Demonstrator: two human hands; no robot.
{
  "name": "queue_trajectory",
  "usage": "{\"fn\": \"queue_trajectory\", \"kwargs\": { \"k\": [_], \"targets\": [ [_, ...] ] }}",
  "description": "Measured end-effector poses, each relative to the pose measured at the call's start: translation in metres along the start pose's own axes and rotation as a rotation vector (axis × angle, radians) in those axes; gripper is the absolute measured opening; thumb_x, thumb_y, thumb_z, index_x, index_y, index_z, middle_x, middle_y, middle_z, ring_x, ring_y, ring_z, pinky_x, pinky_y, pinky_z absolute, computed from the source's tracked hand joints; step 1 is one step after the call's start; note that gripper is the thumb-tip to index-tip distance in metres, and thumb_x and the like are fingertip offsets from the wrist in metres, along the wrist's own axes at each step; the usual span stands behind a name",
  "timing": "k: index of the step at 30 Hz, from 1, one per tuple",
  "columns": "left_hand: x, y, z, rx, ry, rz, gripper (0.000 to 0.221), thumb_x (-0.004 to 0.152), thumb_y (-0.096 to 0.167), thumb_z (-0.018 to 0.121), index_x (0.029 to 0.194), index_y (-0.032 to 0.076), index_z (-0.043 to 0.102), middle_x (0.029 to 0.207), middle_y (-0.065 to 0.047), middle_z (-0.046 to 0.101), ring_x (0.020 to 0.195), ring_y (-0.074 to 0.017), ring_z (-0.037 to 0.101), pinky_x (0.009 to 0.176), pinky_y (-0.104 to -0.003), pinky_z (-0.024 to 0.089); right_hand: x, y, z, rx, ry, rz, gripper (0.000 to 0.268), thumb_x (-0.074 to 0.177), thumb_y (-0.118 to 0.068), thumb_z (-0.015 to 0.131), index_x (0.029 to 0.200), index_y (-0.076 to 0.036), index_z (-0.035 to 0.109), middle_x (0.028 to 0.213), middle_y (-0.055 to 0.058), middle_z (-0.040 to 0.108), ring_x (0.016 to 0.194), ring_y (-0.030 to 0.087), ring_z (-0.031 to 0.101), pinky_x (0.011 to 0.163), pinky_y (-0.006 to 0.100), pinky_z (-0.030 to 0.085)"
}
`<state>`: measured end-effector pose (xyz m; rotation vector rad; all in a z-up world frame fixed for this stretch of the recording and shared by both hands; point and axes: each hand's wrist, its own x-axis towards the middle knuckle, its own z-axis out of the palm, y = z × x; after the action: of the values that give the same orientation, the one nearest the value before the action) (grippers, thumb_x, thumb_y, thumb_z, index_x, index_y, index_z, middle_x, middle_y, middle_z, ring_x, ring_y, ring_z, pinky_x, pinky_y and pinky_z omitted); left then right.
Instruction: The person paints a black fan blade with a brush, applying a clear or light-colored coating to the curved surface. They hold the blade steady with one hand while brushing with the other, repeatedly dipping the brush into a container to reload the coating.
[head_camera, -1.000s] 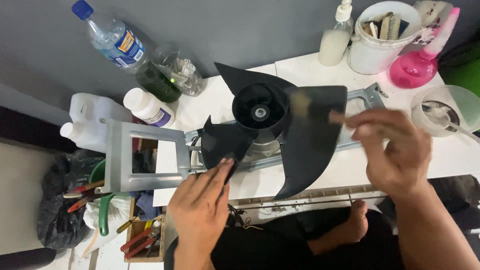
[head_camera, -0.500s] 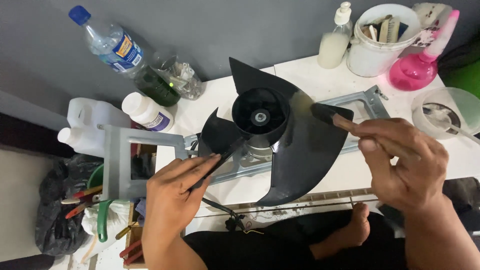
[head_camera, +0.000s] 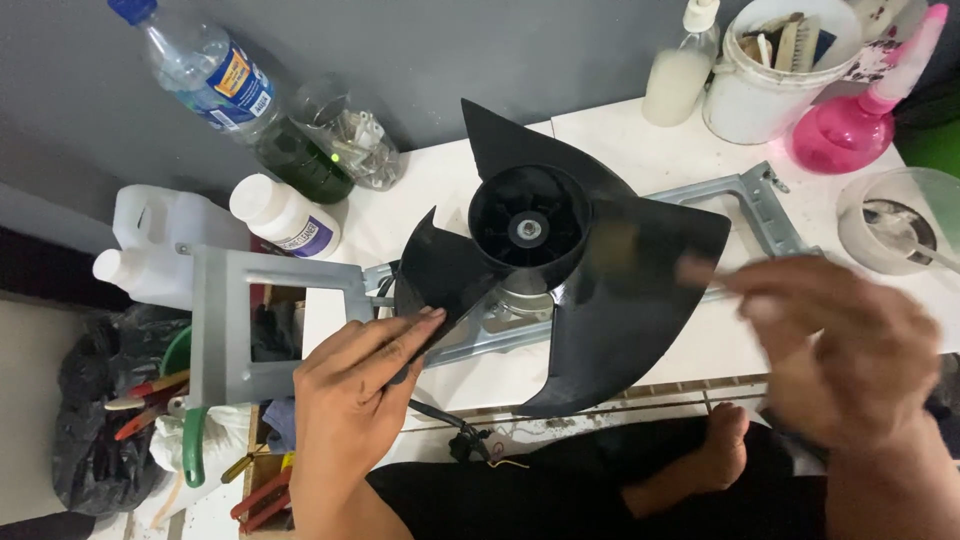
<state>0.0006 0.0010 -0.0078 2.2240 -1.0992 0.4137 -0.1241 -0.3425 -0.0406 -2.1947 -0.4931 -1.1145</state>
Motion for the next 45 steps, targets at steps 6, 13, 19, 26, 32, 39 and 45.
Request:
{"fn": "queue_trajectory", "kwargs": {
  "k": [6,13,19,26,32,39,45],
  "targets": [
    [-0.003,-0.006,0.002,0.023,0.016,0.006,0.032,0.093,-0.003,0.067,0.120,0.013,0.076,0.117,-0.001,0.077,0.081,-0.0161,0.066,0.076,-0.028,0.056,0.026,-0.030,-0.003,-0.103,-0.094,0.317,0.020,0.097,0.000,0.055,0.098,0.008,0.073,0.099,0.018,0.075,0.045,0.017,0.053,0.047,0.028,0.041],
    [-0.001,-0.004,0.001,0.020,0.005,-0.007,0.033,0.093,-0.003,0.067,0.120,0.013,0.076,0.116,0.000,0.077,0.085,-0.0156,0.069,0.079,-0.028,0.056,0.009,-0.029,-0.011,-0.190,0.001,0.646,0.022,0.104,-0.009,0.056,0.096,0.004,0.073,0.078,0.012,0.069,0.062,0.019,0.063,0.060,0.028,0.043],
    [0.001,-0.001,0.002,0.003,0.009,-0.012,0.030,0.094,-0.002,0.066,0.118,0.011,0.077,0.116,-0.001,0.077,0.089,-0.0159,0.071,0.081,-0.027,0.057,0.006,-0.021,-0.013,-0.115,0.087,0.500,0.022,0.108,0.009,0.054,0.095,0.016,0.070,0.096,0.024,0.069,0.074,0.028,0.064,0.073,0.033,0.045],
    [0.000,0.000,0.003,-0.022,0.009,-0.021,0.030,0.094,-0.002,0.066,0.119,0.010,0.076,0.117,-0.003,0.077,0.092,-0.0169,0.072,0.085,-0.029,0.059,0.009,-0.022,-0.028,-0.197,-0.037,0.542,0.022,0.104,-0.009,0.056,0.104,0.005,0.073,0.083,0.013,0.069,0.063,0.022,0.062,0.065,0.033,0.044],
    [-0.001,-0.002,0.005,0.006,0.016,-0.009,0.031,0.093,-0.003,0.067,0.119,0.010,0.076,0.115,-0.002,0.077,0.089,-0.0166,0.072,0.083,-0.028,0.059,0.016,-0.031,-0.032,-0.116,-0.023,0.665,0.018,0.101,-0.005,0.056,0.102,0.005,0.070,0.092,0.016,0.072,0.064,0.020,0.061,0.062,0.028,0.042],
    [-0.003,-0.001,0.005,-0.010,0.014,-0.025,0.032,0.094,-0.002,0.066,0.122,0.011,0.075,0.116,-0.002,0.077,0.093,-0.0165,0.071,0.085,-0.028,0.059,-0.008,-0.019,-0.034,-0.142,0.145,0.794,0.027,0.112,-0.013,0.054,0.118,0.009,0.068,0.088,0.019,0.065,0.077,0.023,0.057,0.074,0.032,0.038],
    [-0.004,-0.001,0.005,0.011,0.009,-0.033,0.033,0.094,-0.001,0.066,0.123,0.012,0.075,0.114,0.000,0.076,0.089,-0.0155,0.069,0.084,-0.027,0.058,-0.003,-0.011,-0.053,-0.098,-0.142,0.789,0.022,0.097,-0.016,0.057,0.096,-0.004,0.076,0.082,0.007,0.075,0.056,0.016,0.064,0.054,0.027,0.044]
  ]
}}
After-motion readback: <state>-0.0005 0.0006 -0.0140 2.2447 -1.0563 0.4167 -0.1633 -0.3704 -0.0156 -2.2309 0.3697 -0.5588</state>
